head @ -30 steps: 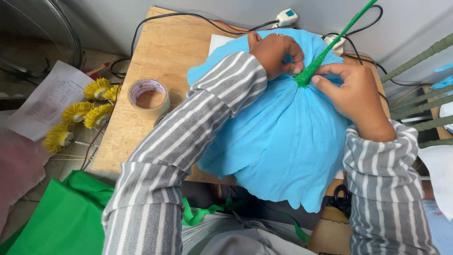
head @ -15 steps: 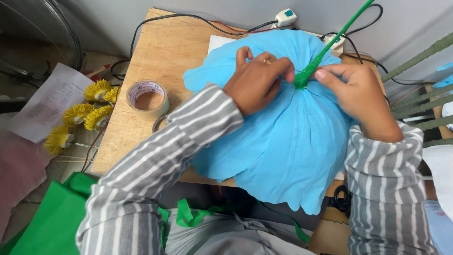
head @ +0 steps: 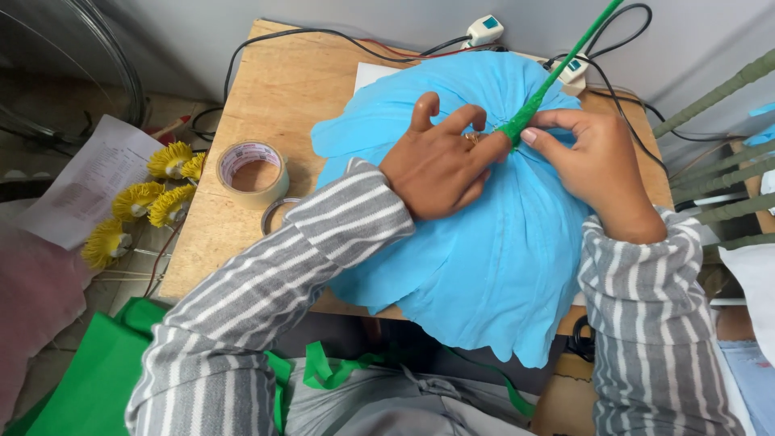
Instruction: Preparing a blue fabric petal by attaching a green stem using floral tape, a glue gun, and scissors.
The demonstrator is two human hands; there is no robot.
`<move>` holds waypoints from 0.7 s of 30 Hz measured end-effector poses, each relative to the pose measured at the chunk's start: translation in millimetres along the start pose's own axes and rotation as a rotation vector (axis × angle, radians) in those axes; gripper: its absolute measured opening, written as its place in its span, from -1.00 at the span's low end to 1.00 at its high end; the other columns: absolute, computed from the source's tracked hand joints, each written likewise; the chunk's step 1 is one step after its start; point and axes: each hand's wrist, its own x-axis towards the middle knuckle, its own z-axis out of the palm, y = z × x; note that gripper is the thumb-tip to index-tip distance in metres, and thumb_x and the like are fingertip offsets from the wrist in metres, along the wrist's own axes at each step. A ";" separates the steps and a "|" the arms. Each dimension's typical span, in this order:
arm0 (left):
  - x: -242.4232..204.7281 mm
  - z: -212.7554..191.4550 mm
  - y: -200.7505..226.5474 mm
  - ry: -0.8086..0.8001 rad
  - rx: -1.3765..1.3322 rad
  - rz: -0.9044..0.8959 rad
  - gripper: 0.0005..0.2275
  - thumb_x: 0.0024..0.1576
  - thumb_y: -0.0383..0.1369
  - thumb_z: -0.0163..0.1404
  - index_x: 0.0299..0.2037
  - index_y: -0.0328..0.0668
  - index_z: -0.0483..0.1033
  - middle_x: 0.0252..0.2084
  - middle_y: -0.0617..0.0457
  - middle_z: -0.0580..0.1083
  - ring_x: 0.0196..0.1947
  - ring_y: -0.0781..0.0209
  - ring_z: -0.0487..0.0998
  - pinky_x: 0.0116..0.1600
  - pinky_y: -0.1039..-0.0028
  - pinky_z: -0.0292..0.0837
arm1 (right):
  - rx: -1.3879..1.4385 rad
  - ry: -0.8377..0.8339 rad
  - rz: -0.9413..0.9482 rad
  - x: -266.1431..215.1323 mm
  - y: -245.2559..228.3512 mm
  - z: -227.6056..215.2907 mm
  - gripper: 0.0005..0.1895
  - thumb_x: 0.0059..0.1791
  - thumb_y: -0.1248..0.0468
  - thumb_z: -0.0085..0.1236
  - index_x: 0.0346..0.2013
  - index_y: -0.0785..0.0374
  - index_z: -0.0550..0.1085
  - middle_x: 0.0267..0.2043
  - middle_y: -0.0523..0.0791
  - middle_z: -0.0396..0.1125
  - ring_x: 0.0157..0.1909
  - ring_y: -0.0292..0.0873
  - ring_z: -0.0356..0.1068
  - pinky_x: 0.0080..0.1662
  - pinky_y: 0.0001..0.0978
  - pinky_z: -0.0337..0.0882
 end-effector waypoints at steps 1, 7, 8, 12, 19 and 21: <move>-1.8 2.3 1.2 0.009 0.084 0.038 -0.84 0.08 -0.37 -0.10 -0.15 -0.08 0.31 -0.38 0.16 0.48 0.03 0.10 0.36 0.06 0.01 0.04 | -0.004 0.009 -0.020 0.3 1.7 1.1 -0.80 0.09 0.24 0.28 -0.08 0.31 0.63 -0.08 -0.08 0.54 0.00 -0.19 0.50 0.01 -0.37 0.40; 6.8 1.9 2.0 -0.138 -0.224 -0.179 -0.80 0.14 -0.34 -0.11 -0.04 0.01 0.28 -0.44 0.12 0.54 0.05 0.03 0.38 0.04 -0.11 0.02 | -0.015 0.024 -0.049 -2.1 0.9 2.9 -0.80 0.08 0.23 0.31 -0.11 0.31 0.63 -0.11 -0.10 0.54 -0.07 -0.22 0.50 -0.07 -0.38 0.40; 6.3 -2.0 0.5 -0.137 -0.221 -0.178 -0.80 0.14 -0.34 -0.11 -0.04 0.01 0.28 -0.44 0.12 0.54 0.05 0.03 0.38 0.04 -0.11 0.02 | -0.015 0.026 -0.051 -2.0 -0.6 2.9 -0.80 0.08 0.23 0.31 -0.11 0.31 0.63 -0.11 -0.10 0.54 -0.07 -0.22 0.50 -0.07 -0.38 0.40; 1.4 -1.7 1.0 -0.130 -0.226 -0.201 -0.83 0.17 -0.30 -0.14 -0.05 0.02 0.30 -0.40 0.18 0.53 0.04 0.04 0.41 0.02 -0.05 0.01 | -0.007 0.020 -0.049 -2.5 1.3 4.2 -0.79 0.07 0.24 0.30 -0.10 0.33 0.63 -0.09 -0.07 0.54 -0.02 -0.17 0.51 -0.02 -0.34 0.42; -5.2 12.8 3.5 -0.097 0.124 0.028 -0.55 0.22 -0.09 -0.02 0.25 -0.08 0.28 0.00 0.12 0.58 0.12 -0.03 0.38 0.15 -0.10 0.10 | -0.066 0.042 -0.082 -4.0 1.4 7.7 -0.82 0.10 0.25 0.26 -0.10 0.31 0.62 -0.14 -0.09 0.54 -0.11 -0.17 0.49 -0.13 -0.31 0.39; 3.0 -3.8 2.8 -0.138 -0.086 -0.130 -0.63 0.21 -0.16 -0.10 0.19 -0.03 0.26 -0.04 0.12 0.58 0.11 -0.02 0.41 0.10 -0.07 0.05 | -0.052 0.043 -0.090 -4.1 1.4 8.6 -0.82 0.09 0.25 0.26 -0.10 0.31 0.62 -0.14 -0.10 0.54 -0.10 -0.18 0.49 -0.10 -0.32 0.39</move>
